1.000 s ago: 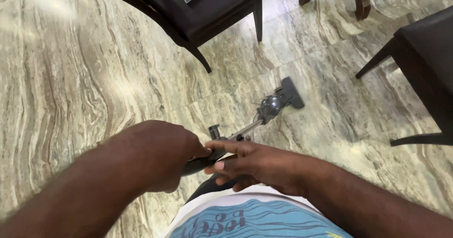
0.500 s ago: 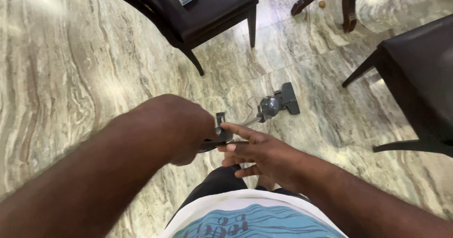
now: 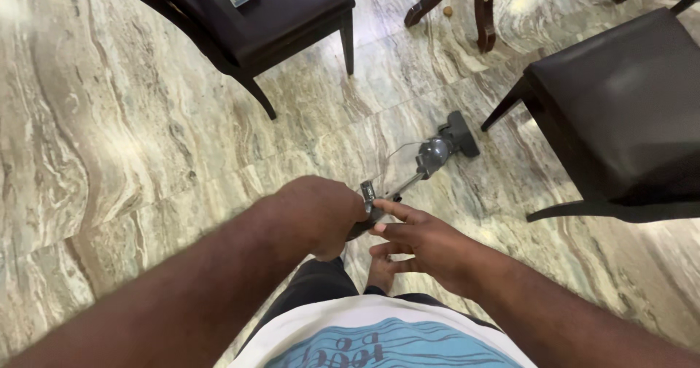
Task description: The person uses a cordless stick vacuum to clean a marble-tiled floor in a dining area. They maneuver the vacuum head back and forth between dark brown chairs and a glass table, adjusting their grip on the handle as they move.
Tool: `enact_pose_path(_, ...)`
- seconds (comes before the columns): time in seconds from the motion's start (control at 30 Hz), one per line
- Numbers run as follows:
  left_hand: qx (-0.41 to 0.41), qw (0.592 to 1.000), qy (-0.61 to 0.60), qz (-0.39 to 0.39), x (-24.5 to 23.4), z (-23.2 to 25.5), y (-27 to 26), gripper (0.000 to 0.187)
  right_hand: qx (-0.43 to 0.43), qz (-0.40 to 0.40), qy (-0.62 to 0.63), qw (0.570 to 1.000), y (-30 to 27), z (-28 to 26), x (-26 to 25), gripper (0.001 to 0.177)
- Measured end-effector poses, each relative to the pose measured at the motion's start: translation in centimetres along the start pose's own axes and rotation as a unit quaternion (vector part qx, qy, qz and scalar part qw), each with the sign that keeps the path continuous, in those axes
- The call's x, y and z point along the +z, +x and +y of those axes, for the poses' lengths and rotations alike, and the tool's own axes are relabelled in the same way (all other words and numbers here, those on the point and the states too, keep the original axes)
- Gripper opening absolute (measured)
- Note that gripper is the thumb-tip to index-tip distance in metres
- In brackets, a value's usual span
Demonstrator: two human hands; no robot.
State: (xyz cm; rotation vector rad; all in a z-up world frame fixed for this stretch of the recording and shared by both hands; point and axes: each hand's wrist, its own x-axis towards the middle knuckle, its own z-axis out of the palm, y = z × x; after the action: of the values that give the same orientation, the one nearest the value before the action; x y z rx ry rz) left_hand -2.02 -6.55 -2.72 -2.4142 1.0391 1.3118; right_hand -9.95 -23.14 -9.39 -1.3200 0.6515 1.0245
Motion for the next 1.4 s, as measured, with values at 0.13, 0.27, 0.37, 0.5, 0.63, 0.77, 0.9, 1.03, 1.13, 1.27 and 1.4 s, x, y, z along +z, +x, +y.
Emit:
enact_pose_path(0.13,-0.008,0.997,-0.065,0.034,2.9,0.6,1.7,0.036,0.007,0.010,-0.066,0.998,0.7,1.2,-0.8,0.063)
enact_pose_path(0.27,-0.012,0.994,-0.104,0.028,4.3,0.8,1.2,0.044,-0.006,-0.015,-0.093,0.995,0.9,2.1,-0.6,0.064)
enact_pose_path(0.37,-0.017,0.995,-0.099,0.017,3.9,0.0,-0.7,0.051,-0.006,-0.032,-0.107,0.994,1.0,2.2,-0.2,0.069)
enact_pose_path(0.5,-0.069,0.990,-0.118,-0.018,1.7,-0.7,-3.8,0.069,-0.022,-0.077,-0.095,0.992,1.4,1.7,0.4,0.075)
enact_pose_path(0.63,-0.150,0.974,-0.128,-0.107,-1.3,-0.3,-6.9,0.073,-0.050,-0.133,-0.094,0.985,0.7,0.5,0.9,0.080)
enact_pose_path(0.77,-0.198,0.962,-0.127,-0.135,-3.8,0.0,-9.6,0.070,-0.044,-0.144,-0.125,0.981,-0.7,-1.3,2.6,0.088)
enact_pose_path(0.9,-0.218,0.961,-0.088,-0.143,-4.9,0.3,-10.8,0.059,-0.059,-0.174,-0.124,0.975,-1.4,-2.2,3.5,0.085)
enact_pose_path(1.03,-0.228,0.964,-0.044,-0.131,-4.1,0.1,-9.9,0.049,-0.058,-0.177,-0.129,0.974,-1.5,-2.2,3.9,0.089)
enact_pose_path(1.13,-0.234,0.966,-0.013,-0.111,-4.9,0.0,-10.4,0.041,-0.052,-0.173,-0.112,0.977,-1.3,-1.7,3.9,0.094)
enact_pose_path(1.27,-0.217,0.972,0.026,-0.085,-6.8,0.4,-10.7,0.032,-0.075,-0.168,-0.072,0.980,-0.4,-1.0,3.2,0.097)
enact_pose_path(1.4,-0.193,0.980,0.030,-0.037,-6.2,0.3,-8.8,0.025,-0.055,-0.096,-0.070,0.991,-0.3,-0.6,2.7,0.091)
